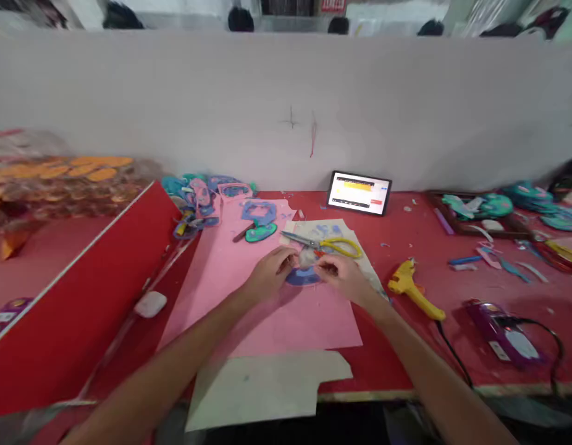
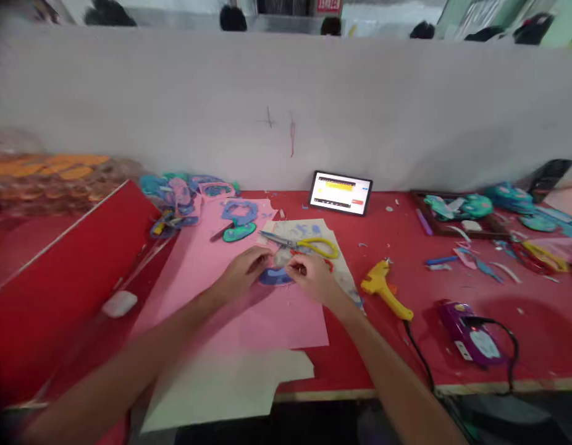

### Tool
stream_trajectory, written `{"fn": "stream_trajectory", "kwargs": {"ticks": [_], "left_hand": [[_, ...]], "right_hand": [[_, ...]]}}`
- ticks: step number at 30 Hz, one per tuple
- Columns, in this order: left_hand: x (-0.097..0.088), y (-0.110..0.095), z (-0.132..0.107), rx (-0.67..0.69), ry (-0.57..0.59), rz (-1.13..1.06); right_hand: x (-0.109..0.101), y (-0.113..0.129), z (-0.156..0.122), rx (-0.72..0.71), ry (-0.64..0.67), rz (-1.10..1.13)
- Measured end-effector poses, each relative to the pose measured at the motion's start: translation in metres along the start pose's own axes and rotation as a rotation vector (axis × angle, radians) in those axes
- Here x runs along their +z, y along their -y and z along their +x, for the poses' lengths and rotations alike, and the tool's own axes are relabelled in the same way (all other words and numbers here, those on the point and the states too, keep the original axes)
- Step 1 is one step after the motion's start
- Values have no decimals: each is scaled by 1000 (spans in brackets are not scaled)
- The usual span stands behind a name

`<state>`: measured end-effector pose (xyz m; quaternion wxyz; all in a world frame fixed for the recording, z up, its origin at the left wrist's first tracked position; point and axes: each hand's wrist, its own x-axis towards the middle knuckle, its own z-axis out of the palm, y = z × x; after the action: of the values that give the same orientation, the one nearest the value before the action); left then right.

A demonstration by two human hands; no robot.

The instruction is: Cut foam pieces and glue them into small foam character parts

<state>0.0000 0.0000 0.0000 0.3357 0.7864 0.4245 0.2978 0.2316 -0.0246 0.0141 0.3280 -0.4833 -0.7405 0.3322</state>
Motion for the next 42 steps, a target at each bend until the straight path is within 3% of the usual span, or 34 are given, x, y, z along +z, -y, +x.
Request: {"fn": "stream_trajectory", "kwargs": {"ticks": [9, 19, 42], "left_hand": [[-5, -7, -1, 20, 30, 76], [-10, 7, -4, 65, 17, 120], [-8, 6, -3, 35, 16, 67]], "right_hand": [[11, 5, -7, 101, -15, -99], [18, 14, -3, 97, 5, -69], [22, 17, -4, 97, 42, -214]]}}
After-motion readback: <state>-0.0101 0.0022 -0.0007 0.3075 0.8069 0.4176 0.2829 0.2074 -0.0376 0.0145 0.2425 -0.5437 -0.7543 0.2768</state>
